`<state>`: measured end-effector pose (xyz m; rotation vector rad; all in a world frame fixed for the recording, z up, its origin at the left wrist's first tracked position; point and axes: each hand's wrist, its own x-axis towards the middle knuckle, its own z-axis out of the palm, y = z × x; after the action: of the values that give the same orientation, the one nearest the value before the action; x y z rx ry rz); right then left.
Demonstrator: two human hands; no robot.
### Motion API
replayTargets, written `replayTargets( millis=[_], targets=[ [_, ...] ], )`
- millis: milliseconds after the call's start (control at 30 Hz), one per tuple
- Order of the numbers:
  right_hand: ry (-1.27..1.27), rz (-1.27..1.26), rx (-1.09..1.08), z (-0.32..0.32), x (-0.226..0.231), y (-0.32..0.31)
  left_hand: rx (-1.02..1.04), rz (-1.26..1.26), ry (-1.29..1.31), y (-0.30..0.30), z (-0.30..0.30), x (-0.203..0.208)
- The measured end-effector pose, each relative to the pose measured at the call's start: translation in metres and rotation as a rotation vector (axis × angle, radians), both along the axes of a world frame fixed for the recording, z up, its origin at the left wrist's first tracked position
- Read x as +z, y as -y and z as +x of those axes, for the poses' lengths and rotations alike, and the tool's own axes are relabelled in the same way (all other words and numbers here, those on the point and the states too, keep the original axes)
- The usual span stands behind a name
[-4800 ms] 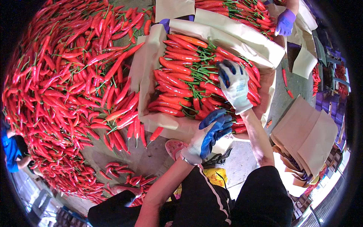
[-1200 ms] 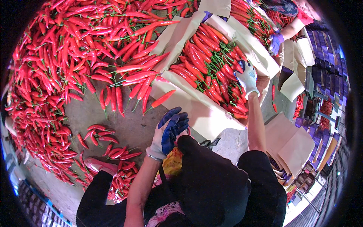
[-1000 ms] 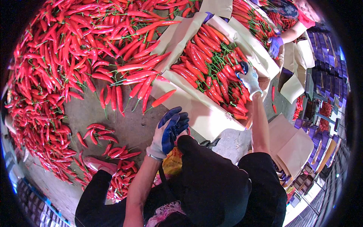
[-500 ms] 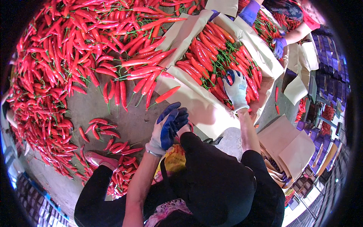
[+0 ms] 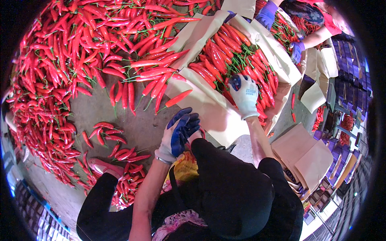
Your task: The person picks red chilis from a pile on the floor, gathers several chilis together by their stems, and places the bunch into a cardboard box.
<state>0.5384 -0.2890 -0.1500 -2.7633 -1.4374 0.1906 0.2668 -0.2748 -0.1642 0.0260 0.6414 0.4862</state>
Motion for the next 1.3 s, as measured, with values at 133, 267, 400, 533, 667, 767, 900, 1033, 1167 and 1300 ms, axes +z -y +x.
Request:
replayTargets(
  millis=[133,267,400,533,667,767,900,1033,1167,1300],
  targets=[
    [-0.014,-0.241,-0.052,-0.009,-0.008,-0.012,0.037,-0.006,0.021,-0.002,-0.006,0.002],
    [0.037,-0.189,-0.086,-0.006,-0.02,-0.013,0.059,-0.016,0.055,-0.005,-0.007,0.002],
    [-0.057,-0.125,-0.186,-0.011,-0.02,-0.016,0.059,-0.005,0.064,-0.005,-0.01,0.006],
    [-0.215,-0.073,-0.31,0.001,-0.036,-0.016,0.064,0.042,0.026,-0.001,-0.011,0.008],
    [-0.301,-0.002,-0.362,0.026,-0.063,-0.011,0.013,0.061,0.014,0.004,-0.008,0.006],
    [-0.516,-0.009,-0.398,0.022,-0.054,-0.01,0.039,0.098,0.049,0.005,-0.011,0.01],
    [-0.299,-0.173,-0.276,-0.009,-0.023,-0.023,0.053,0.065,0.064,0.007,-0.013,0.003],
    [-0.512,0.235,-0.382,-0.009,-0.025,-0.003,0.068,0.052,0.048,0.005,-0.015,0.004],
    [-1.162,0.87,-0.36,0.009,-0.005,0.01,0.044,0.132,-0.011,0.0,-0.023,0.001],
    [-0.997,0.808,-0.316,0.033,0.034,0.019,0.05,0.097,-0.051,-0.001,-0.025,-0.004]
  ],
)
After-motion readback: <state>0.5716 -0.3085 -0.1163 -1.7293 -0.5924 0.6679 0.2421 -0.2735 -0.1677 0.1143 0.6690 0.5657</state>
